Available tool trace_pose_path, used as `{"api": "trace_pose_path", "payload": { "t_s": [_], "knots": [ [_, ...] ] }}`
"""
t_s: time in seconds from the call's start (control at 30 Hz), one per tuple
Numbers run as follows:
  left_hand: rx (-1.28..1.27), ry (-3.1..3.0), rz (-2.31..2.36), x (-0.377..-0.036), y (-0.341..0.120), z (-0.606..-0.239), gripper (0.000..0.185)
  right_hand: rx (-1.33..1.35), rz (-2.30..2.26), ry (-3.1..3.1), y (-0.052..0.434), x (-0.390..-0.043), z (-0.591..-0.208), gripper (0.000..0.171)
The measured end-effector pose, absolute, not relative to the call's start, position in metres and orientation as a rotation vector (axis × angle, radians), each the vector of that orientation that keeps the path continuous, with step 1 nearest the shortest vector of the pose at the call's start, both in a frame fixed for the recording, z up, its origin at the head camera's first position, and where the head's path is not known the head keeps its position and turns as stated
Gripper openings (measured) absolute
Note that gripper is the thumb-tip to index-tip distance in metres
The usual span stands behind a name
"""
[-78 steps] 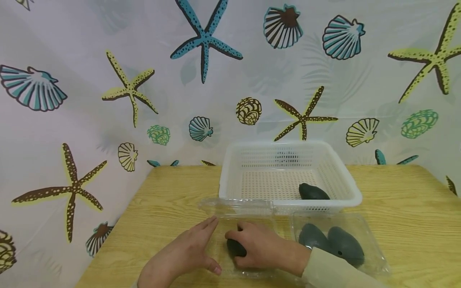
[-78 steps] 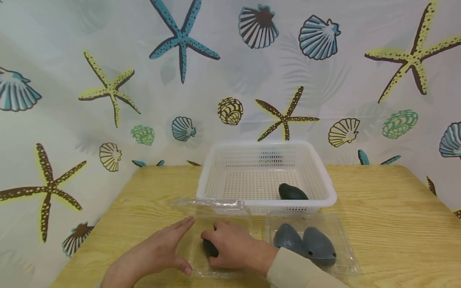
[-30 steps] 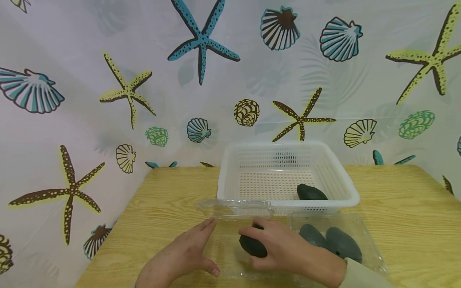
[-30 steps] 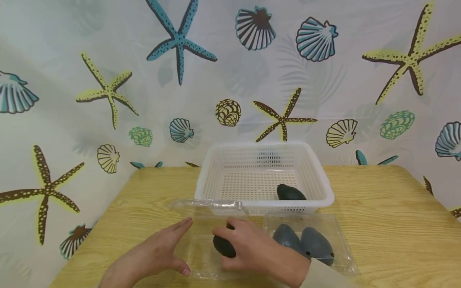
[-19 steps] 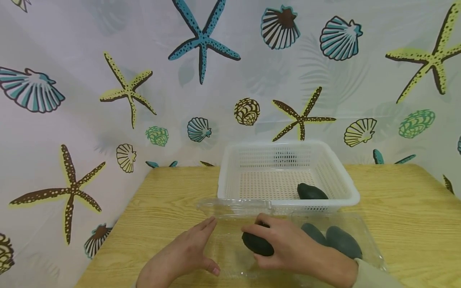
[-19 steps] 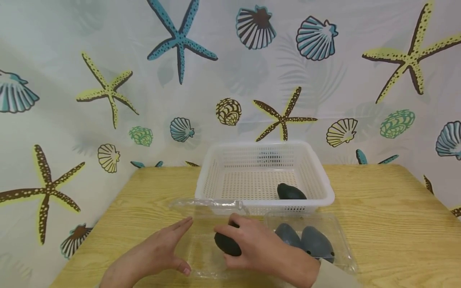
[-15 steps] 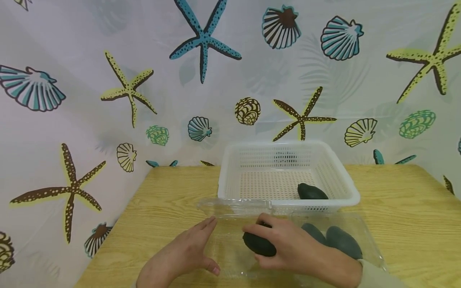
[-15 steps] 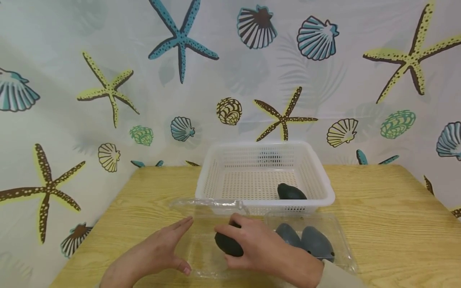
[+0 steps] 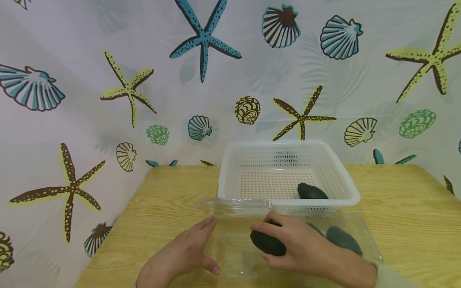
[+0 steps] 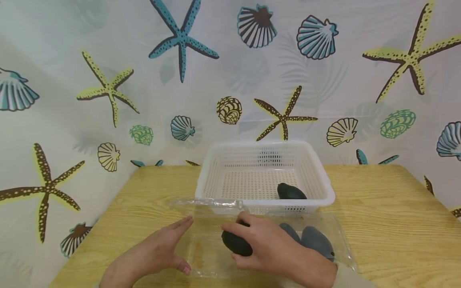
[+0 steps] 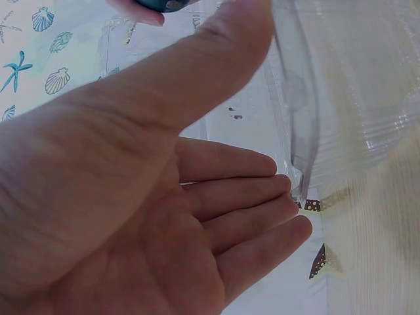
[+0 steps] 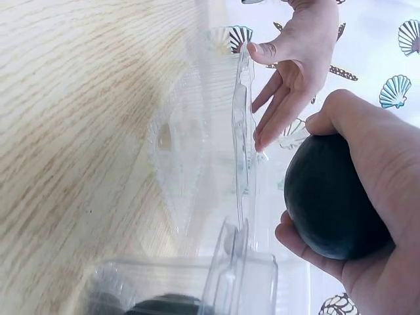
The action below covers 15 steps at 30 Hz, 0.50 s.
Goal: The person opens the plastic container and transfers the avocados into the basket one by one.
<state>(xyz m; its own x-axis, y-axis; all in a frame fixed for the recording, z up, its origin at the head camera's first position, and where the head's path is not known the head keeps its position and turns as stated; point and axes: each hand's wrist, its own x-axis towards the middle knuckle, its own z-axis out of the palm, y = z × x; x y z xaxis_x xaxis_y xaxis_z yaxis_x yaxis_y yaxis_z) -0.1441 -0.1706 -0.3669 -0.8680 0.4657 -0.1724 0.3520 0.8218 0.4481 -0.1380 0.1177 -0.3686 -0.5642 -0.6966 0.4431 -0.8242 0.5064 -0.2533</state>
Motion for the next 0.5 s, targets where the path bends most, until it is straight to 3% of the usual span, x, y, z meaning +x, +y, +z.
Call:
{"api": "trace_pose_path", "payload": {
  "t_s": [0.5],
  "knots": [
    [0.572,2.7,0.594,-0.145,-0.169,-0.365,0.116,1.316,0.7,-2.501,0.145,-0.138,-0.355,0.058]
  ]
}}
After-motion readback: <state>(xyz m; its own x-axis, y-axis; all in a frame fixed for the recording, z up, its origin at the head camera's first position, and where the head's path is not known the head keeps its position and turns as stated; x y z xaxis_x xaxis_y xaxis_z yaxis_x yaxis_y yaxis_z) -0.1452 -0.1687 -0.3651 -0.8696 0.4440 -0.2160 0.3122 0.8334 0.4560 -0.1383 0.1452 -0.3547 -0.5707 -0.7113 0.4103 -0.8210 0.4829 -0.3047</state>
